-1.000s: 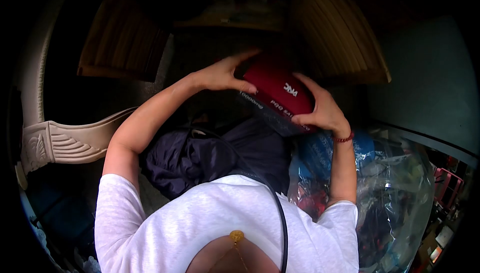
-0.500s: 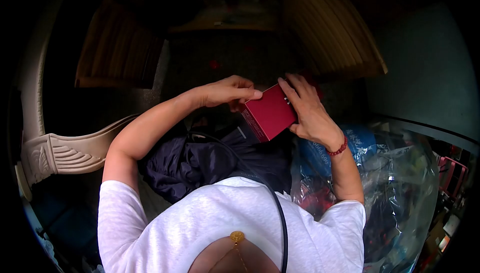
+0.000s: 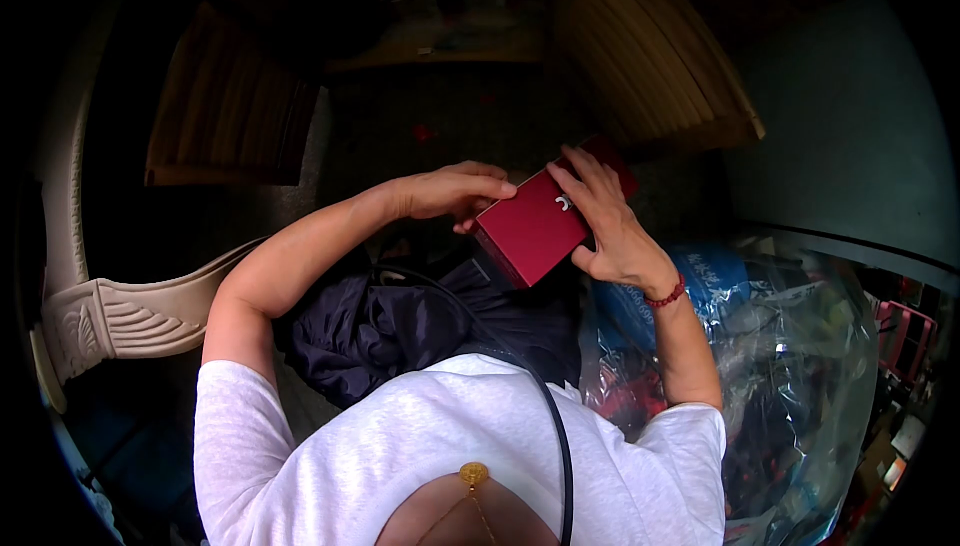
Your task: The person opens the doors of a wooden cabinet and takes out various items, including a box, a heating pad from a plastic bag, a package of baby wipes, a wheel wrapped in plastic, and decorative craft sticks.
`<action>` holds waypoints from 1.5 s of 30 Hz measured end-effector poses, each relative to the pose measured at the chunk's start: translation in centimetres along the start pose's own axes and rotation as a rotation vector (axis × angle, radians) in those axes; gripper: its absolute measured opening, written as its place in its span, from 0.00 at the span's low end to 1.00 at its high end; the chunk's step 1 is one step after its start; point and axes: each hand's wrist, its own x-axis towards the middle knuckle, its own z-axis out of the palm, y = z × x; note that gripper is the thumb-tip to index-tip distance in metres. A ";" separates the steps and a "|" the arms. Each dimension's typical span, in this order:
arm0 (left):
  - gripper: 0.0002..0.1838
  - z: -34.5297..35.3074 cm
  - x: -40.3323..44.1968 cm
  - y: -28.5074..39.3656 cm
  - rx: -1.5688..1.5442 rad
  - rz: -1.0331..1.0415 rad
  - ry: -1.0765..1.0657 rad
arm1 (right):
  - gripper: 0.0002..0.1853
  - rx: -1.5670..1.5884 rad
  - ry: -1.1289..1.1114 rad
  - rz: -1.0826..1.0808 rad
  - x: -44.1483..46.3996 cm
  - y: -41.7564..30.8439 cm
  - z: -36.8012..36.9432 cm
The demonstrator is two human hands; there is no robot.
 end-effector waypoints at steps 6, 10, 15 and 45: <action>0.24 0.2 -0.5 1.0 0.126 -0.006 0.013 | 0.43 -0.120 -0.006 -0.040 0.8 -0.4 -0.2; 0.28 -0.1 -1.2 1.3 0.324 0.020 0.110 | 0.45 -0.260 -0.046 -0.080 3.0 -0.1 -1.0; 0.41 -2.7 -5.0 1.7 0.253 0.334 0.273 | 0.48 -0.013 -0.082 0.027 5.8 1.4 -1.7; 0.13 11.9 -51.7 10.5 1.235 1.006 2.351 | 0.12 1.019 0.146 0.351 20.9 8.4 2.5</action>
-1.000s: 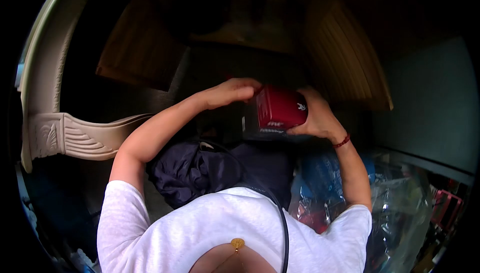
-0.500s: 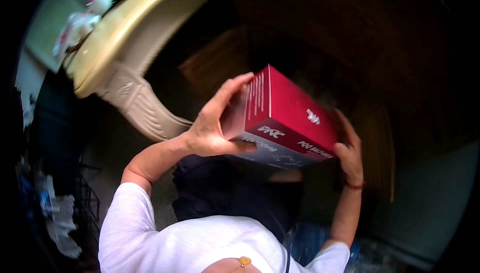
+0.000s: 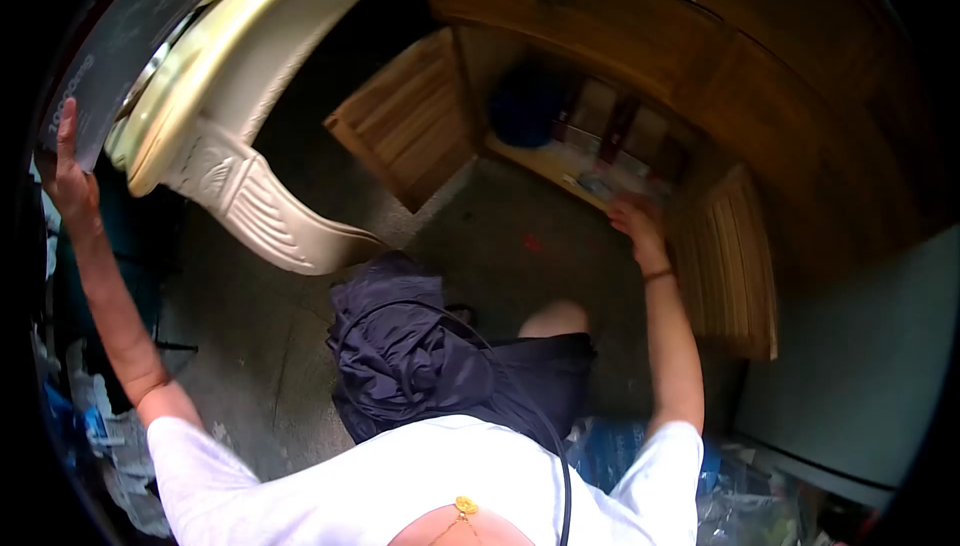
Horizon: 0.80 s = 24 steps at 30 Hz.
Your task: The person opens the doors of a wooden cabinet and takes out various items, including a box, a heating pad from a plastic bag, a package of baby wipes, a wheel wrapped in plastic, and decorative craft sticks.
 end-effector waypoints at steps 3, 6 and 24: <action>0.15 -2.4 1.1 -9.0 0.023 -0.006 -0.115 | 0.11 -0.223 0.035 0.002 5.1 3.2 -0.5; 0.19 -4.1 -0.4 -13.7 -0.092 -0.392 -0.143 | 0.12 -0.815 0.139 -0.172 10.9 6.2 -1.6; 0.20 -8.0 -8.6 -10.4 0.476 -0.487 -0.400 | 0.22 0.859 0.200 0.215 29.3 15.5 -4.4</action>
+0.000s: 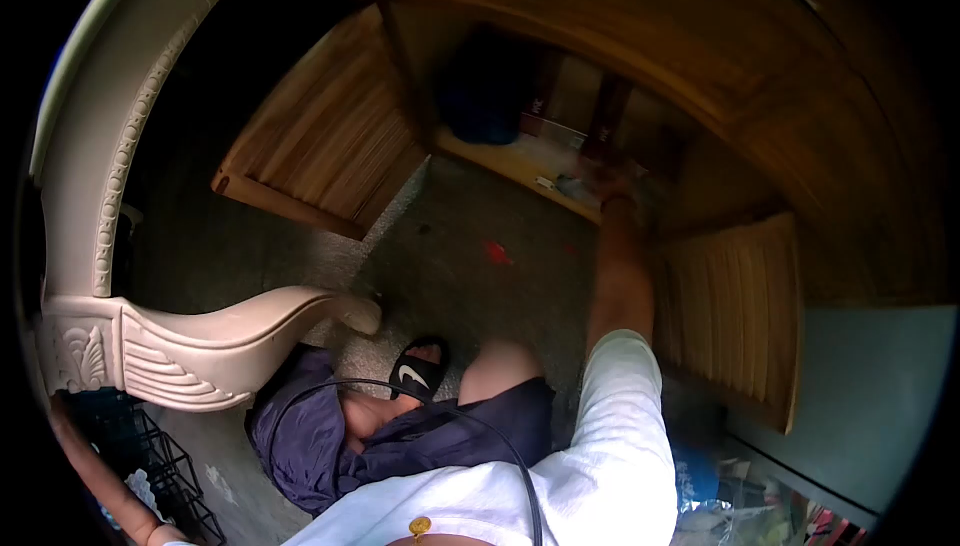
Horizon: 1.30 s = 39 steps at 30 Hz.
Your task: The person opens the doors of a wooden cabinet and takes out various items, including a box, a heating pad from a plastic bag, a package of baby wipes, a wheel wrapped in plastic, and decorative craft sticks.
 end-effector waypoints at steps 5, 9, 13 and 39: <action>0.19 0.0 -1.0 0.3 0.013 -0.009 0.018 | 0.25 0.026 0.034 -0.045 -1.1 -0.9 3.6; 0.19 0.1 -1.4 0.2 0.023 -0.004 0.031 | 0.27 0.075 -0.035 -0.063 -3.3 -1.8 4.1; 0.18 -0.2 -1.3 -0.2 0.033 0.016 0.058 | 0.30 0.202 -0.240 -0.096 -6.4 -3.2 3.9; 0.55 5.7 -14.8 25.9 -0.969 0.186 -0.684 | 0.48 -0.646 -0.955 -0.367 -51.1 -0.9 19.1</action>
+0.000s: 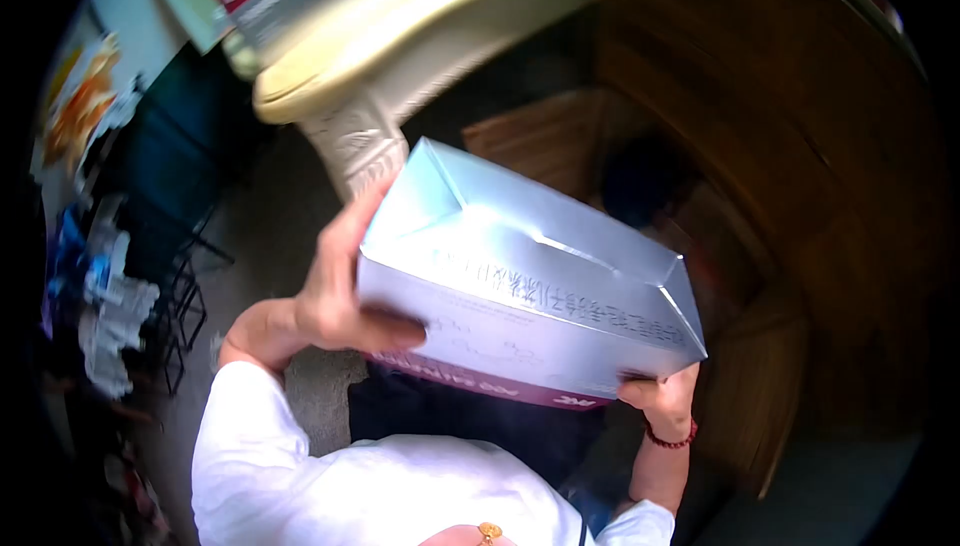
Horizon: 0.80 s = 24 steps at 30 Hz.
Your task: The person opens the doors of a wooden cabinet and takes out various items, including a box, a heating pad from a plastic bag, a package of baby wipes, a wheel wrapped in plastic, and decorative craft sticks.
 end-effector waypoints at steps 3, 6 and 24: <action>0.52 -4.5 -0.8 2.6 0.193 0.175 0.095 | 0.44 -0.016 -0.124 -0.208 2.2 0.2 1.7; 0.29 -8.6 -2.0 3.9 0.113 0.322 0.604 | 0.30 0.050 -0.022 -0.123 2.7 0.1 2.4; 0.22 -22.0 8.9 -3.4 0.838 0.066 1.147 | 0.14 -0.024 0.531 0.652 5.0 21.7 -13.8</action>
